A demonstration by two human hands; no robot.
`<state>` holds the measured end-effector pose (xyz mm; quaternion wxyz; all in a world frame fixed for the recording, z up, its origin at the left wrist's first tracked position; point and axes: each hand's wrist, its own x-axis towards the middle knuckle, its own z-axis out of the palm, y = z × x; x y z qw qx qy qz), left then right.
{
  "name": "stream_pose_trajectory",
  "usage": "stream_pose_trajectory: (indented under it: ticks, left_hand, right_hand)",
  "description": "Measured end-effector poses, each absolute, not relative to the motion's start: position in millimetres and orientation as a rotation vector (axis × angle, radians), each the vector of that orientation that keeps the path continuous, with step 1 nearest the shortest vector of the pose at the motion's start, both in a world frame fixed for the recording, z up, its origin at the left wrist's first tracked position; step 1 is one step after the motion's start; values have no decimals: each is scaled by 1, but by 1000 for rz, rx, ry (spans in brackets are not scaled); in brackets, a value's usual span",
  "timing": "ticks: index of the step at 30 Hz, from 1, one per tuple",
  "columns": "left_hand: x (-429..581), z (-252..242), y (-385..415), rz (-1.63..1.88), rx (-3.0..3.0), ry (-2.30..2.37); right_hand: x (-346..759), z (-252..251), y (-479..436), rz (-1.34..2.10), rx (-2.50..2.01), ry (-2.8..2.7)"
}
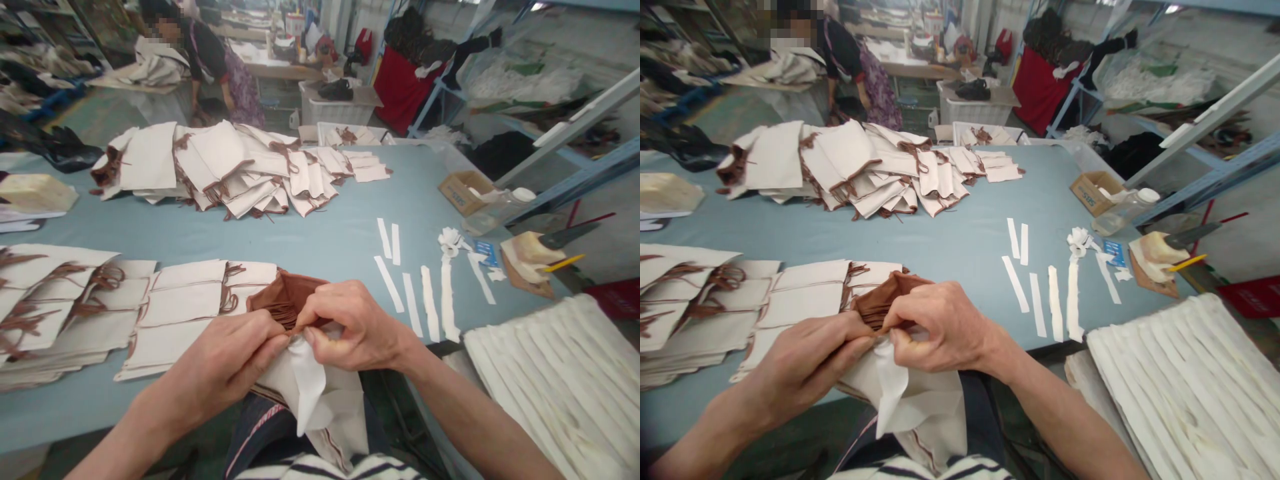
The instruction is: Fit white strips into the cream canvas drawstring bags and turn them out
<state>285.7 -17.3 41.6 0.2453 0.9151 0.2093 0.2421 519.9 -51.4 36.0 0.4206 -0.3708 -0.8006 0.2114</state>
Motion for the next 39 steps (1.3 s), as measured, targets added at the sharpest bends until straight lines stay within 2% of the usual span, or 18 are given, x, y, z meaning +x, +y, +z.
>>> stream_pose_trajectory:
  ticks: [4,8,13,18,25,27,32,39]
  left_hand:
    - [286,48,-18,579,2326,628]
    - [292,67,-14,415,2199,695]
    - [297,89,-18,337,2231,721]
    - [310,82,-33,579,2306,759]
    - [308,74,-27,520,1860,654]
    - [302,71,-21,489,1827,641]
    - [293,64,-13,472,1896,722]
    - [304,74,-9,582,2056,794]
  right_hand:
    - [521,42,-53,428,-861,-2079]
    - [522,57,-57,178,-868,-2208]
    - [524,82,-70,-5,-910,-2392]
    - [532,82,-65,278,-823,-2353]
    - [539,45,-35,1265,-594,-1883]
    - [541,36,-30,1431,-603,-1781]
    - [545,39,-23,1493,-701,-1808]
    - [524,59,-15,1220,-756,-1927]
